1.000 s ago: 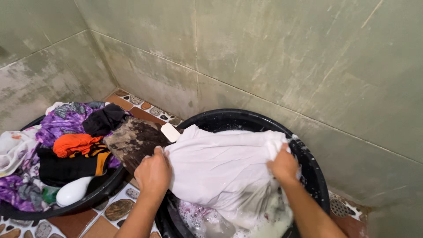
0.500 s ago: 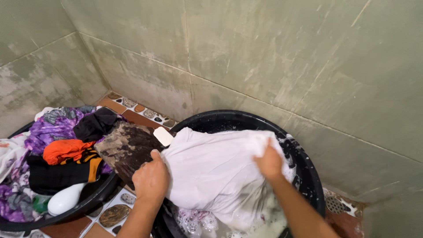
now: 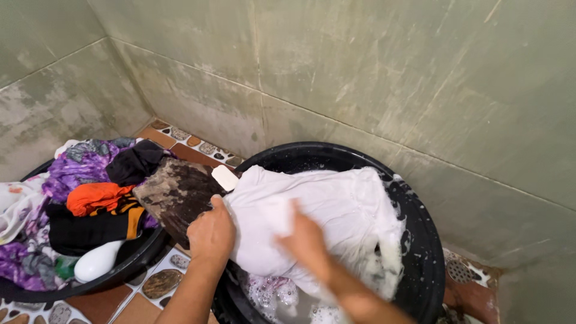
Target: The person hand-washes a white garment in a black basin filled with soapy water. They repeatedly rub, scrub, and wring the fabric using both hands, occasionally dipping it back into the suds.
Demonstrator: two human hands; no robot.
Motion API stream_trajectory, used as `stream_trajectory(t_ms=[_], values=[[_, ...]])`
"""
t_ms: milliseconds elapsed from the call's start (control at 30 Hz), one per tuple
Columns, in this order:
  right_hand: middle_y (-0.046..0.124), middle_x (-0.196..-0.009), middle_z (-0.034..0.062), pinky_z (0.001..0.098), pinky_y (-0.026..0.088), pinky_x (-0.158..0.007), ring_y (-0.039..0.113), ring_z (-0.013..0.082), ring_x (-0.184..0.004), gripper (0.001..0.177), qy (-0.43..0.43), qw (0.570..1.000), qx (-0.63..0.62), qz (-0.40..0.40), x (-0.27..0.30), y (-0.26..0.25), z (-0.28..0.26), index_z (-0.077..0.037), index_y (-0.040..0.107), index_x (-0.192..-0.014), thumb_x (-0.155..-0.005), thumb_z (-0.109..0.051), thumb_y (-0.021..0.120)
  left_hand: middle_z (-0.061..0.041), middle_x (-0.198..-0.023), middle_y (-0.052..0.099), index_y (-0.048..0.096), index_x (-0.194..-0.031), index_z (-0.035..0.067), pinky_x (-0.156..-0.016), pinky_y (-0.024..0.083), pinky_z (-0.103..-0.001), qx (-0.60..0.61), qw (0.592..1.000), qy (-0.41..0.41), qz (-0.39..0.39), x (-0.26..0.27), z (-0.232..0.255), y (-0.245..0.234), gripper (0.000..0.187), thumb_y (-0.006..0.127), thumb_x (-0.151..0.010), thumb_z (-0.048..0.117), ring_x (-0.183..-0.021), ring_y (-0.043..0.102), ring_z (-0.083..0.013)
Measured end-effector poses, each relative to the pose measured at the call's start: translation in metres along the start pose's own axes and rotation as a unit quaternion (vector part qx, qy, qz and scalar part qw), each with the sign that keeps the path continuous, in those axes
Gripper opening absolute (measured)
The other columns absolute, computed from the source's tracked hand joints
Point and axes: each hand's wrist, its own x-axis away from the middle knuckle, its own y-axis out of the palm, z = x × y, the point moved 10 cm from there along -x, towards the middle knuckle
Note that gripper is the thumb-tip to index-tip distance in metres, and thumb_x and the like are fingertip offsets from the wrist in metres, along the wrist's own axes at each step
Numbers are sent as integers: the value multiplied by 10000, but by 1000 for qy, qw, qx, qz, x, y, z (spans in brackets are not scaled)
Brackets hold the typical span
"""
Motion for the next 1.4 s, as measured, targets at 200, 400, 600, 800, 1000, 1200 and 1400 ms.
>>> stream_trajectory(t_ms=[200, 400, 600, 800, 1000, 1200, 1400], values=[[706, -1154, 239, 459, 559, -952, 686, 388, -1090, 949, 282, 953, 72, 86, 9, -100, 259, 48, 432, -1448, -714, -369, 867, -271, -887, 731, 535, -1145, -16, -769, 574, -506, 4, 1000, 2, 1, 3, 2, -3, 289, 362, -1031, 185, -852, 734, -417], [706, -1002, 176, 426, 585, -783, 710, 319, -887, 1106, 121, 989, -40, 76, -8, -27, 94, 85, 216, -1563, -716, -291, 821, -270, -885, 730, 540, -1129, -6, -779, 570, -512, 7, 1000, -2, 2, 3, 4, -3, 282, 356, -1034, 186, -862, 731, -425], [692, -1154, 181, 397, 586, -901, 713, 323, -1034, 974, 96, 990, -43, -98, 51, 2, -36, -44, 242, -1605, -830, -302, 772, -261, -905, 746, 540, -1145, -10, -800, 572, -509, 5, 1000, 6, -5, 1, 1, 6, 303, 339, -1048, 195, -898, 732, -410], [690, -1120, 263, 443, 559, -930, 689, 406, -1052, 1070, 242, 964, 1, 105, 65, -81, 183, 58, 301, -1501, -700, -348, 882, -262, -956, 746, 547, -1183, 21, -831, 558, -534, 9, 999, -22, -34, -1, -2, 2, 340, 362, -1065, 282, -943, 733, -427], [702, -1040, 199, 436, 565, -760, 691, 337, -939, 617, 330, 851, -380, 151, 95, -56, 279, 26, 605, -1198, -701, -220, 875, -269, -1024, 735, 651, -1161, 29, -887, 544, -532, 117, 987, -90, -63, 24, 3, -19, 591, 703, -871, 541, -1017, 707, -436], [717, -1020, 71, 382, 639, -702, 710, 203, -844, 499, 345, 690, -636, -8, 111, -9, 238, -84, 659, -1187, -719, -162, 815, -246, -1047, 743, 737, -1020, -9, -901, 565, -462, 147, 974, -66, -159, 52, 6, 27, 644, 904, -651, 492, -1015, 732, -386], [729, -1040, 40, 351, 581, -679, 713, 185, -827, 537, 340, 747, -567, -71, 112, -12, 202, -149, 668, -1237, -725, -174, 831, -214, -1053, 781, 743, -1070, -29, -881, 586, -435, 236, 945, -3, -226, 79, 22, 76, 525, 817, -796, 413, -984, 743, -347]])
